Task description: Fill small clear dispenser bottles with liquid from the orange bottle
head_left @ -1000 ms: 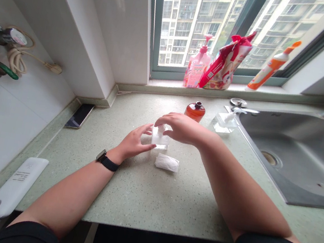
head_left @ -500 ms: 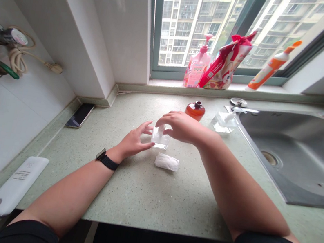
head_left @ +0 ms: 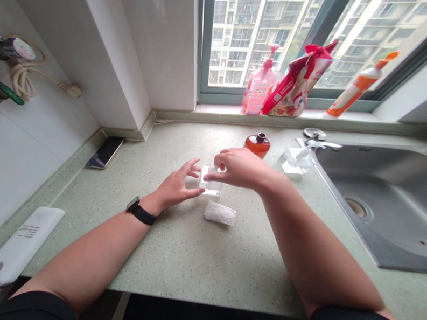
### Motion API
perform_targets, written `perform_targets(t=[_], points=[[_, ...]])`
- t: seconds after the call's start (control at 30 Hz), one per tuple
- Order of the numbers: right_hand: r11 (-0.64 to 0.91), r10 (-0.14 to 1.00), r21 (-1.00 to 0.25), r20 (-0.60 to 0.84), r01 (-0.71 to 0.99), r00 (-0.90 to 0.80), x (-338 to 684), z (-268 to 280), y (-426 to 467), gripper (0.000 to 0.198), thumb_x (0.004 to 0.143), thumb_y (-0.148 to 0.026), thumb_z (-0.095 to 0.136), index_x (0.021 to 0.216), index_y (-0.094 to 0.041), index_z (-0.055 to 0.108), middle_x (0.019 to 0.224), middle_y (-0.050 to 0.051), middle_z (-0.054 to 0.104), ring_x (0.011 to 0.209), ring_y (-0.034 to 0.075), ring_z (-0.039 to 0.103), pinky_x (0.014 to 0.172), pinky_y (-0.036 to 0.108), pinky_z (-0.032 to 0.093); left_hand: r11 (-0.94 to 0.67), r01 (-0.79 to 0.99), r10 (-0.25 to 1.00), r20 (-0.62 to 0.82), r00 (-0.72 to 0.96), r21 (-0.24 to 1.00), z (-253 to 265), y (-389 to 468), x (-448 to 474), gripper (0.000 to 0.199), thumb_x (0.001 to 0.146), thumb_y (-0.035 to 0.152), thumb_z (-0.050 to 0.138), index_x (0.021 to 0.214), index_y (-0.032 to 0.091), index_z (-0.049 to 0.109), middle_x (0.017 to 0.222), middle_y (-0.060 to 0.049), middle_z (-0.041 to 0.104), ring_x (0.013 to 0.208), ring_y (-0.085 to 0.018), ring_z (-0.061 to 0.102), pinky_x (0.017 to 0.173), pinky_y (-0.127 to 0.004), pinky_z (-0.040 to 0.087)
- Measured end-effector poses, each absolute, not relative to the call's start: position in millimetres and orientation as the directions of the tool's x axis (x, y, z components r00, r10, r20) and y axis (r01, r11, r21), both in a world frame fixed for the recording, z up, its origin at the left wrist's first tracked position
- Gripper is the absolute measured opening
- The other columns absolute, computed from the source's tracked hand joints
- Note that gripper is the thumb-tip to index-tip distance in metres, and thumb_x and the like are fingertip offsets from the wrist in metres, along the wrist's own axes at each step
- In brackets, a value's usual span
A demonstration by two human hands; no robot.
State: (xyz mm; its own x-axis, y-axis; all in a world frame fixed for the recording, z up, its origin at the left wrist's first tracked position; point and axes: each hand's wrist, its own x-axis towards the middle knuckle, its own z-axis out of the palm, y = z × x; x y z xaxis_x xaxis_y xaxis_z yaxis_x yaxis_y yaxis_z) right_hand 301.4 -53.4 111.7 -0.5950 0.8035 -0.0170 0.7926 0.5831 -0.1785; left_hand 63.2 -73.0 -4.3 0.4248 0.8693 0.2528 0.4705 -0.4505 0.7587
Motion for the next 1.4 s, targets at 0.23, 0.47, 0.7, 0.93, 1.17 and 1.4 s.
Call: perform_targets(t=[0.23, 0.47, 0.7, 0.93, 1.17, 1.4], points=[[0.557, 0.822, -0.452, 0.183, 0.697, -0.539, 307, 116, -54, 0.057, 0.113, -0.055, 0.031, 0.109, -0.02, 0.075, 0.113, 0.011, 0.077, 0.106, 0.026, 0.068, 0.091, 0.036, 0.045, -0.446, 0.464, 0.871, 0.25, 0.423, 0.765, -4, -73, 65, 0.092, 0.086, 0.047, 0.085, 0.162, 0.026, 0.038, 0.14, -0.013, 0.069, 0.12, -0.03, 0.073, 0.109, -0.051, 0.057], [0.52, 0.808, -0.536, 0.055, 0.665, -0.586, 302, 109, -55, 0.047, 0.111, -0.054, 0.041, 0.124, -0.024, 0.073, 0.118, 0.009, 0.079, 0.105, 0.025, 0.07, 0.084, 0.032, 0.047, -0.462, 0.448, 0.861, 0.265, 0.435, 0.766, -6, -72, 63, 0.093, 0.087, 0.05, 0.085, 0.163, 0.027, 0.038, 0.14, -0.015, 0.069, 0.12, -0.032, 0.073, 0.107, -0.053, 0.058], [0.411, 0.894, -0.484, 0.049, 0.773, -0.446, 313, 118, -52, 0.041, 0.111, -0.049, 0.044, 0.117, -0.022, 0.075, 0.094, 0.007, 0.081, 0.094, 0.024, 0.072, 0.083, 0.033, 0.047, -0.46, 0.45, 0.862, 0.265, 0.431, 0.765, -6, -73, 64, 0.092, 0.087, 0.045, 0.085, 0.163, 0.028, 0.037, 0.139, -0.013, 0.069, 0.119, -0.03, 0.073, 0.107, -0.052, 0.057], [0.542, 0.838, -0.429, 0.207, 0.723, -0.505, 307, 107, -53, 0.039, 0.106, -0.047, 0.059, 0.136, -0.024, 0.07, 0.125, 0.01, 0.078, 0.12, 0.027, 0.07, 0.1, 0.039, 0.051, -0.444, 0.465, 0.868, 0.238, 0.436, 0.766, -3, -73, 65, 0.092, 0.087, 0.048, 0.084, 0.162, 0.026, 0.038, 0.141, -0.014, 0.068, 0.119, -0.03, 0.073, 0.106, -0.051, 0.057], [0.563, 0.809, -0.333, 0.03, 0.757, -0.588, 298, 107, -54, 0.038, 0.106, -0.049, 0.058, 0.13, -0.024, 0.074, 0.114, 0.01, 0.082, 0.106, 0.029, 0.075, 0.085, 0.037, 0.052, -0.442, 0.46, 0.869, 0.241, 0.431, 0.77, -4, -73, 65, 0.092, 0.086, 0.05, 0.084, 0.162, 0.027, 0.038, 0.142, -0.014, 0.067, 0.119, -0.03, 0.073, 0.105, -0.05, 0.058], [0.558, 0.825, -0.334, 0.12, 0.76, -0.553, 307, 110, -53, 0.041, 0.1, -0.05, 0.068, 0.13, -0.023, 0.075, 0.127, 0.012, 0.078, 0.118, 0.03, 0.072, 0.097, 0.04, 0.053, -0.449, 0.467, 0.867, 0.243, 0.435, 0.762, -2, -74, 65, 0.088, 0.088, 0.047, 0.083, 0.161, 0.028, 0.038, 0.14, -0.012, 0.067, 0.117, -0.029, 0.073, 0.106, -0.05, 0.057]])
